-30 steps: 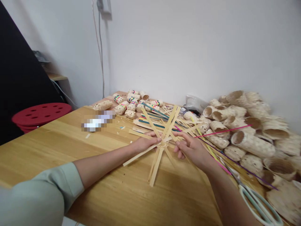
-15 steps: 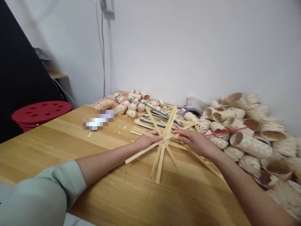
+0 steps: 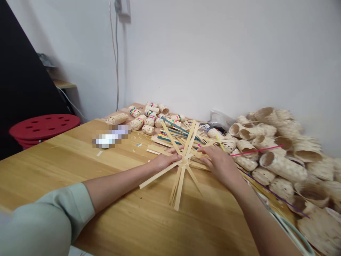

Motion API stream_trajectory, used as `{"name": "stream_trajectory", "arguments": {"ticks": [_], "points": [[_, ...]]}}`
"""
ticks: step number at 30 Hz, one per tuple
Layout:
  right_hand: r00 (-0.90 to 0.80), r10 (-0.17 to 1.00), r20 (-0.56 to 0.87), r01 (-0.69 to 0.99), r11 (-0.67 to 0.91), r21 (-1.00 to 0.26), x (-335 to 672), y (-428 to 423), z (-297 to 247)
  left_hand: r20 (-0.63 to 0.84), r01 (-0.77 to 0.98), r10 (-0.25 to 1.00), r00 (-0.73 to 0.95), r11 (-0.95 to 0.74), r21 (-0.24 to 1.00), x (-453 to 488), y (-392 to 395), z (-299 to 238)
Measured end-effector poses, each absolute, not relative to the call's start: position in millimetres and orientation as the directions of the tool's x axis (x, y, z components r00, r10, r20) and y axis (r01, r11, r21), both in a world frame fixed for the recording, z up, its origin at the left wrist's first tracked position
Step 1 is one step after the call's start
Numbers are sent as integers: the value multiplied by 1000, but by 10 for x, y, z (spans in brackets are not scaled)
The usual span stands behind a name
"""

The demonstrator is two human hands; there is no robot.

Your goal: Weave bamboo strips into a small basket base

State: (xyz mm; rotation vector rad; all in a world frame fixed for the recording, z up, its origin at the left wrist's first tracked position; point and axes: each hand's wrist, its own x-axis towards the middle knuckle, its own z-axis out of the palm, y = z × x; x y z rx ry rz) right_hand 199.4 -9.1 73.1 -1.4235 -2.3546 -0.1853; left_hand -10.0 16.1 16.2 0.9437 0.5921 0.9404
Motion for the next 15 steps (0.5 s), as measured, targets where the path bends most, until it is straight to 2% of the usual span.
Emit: {"name": "stream_trajectory", "arguments": {"ticks": [2,4,7,10,12,15], "points": [[-379,775,505,896,444,-10,1895,-113,752,-11,-392,879,477,224,892,-84,145,152],[-314,760,569,895,437,-90,1770,-116,761,10,-377,877,480,196,905,-74,134,140],[-229,803,551,841,448,-304,1604,-78,751,20,-358,876,482,176,917,-71,130,126],[-98,870,482,810,351,-469,1522,-35,729,14,-348,884,468,170,922,-76,135,116],[-60,884,463,800,320,-507,1512,-27,720,24,-358,885,464,163,919,-75,140,106],[-127,865,486,782,389,-487,1533,-38,718,49,-385,878,476,158,909,-66,154,82]]}}
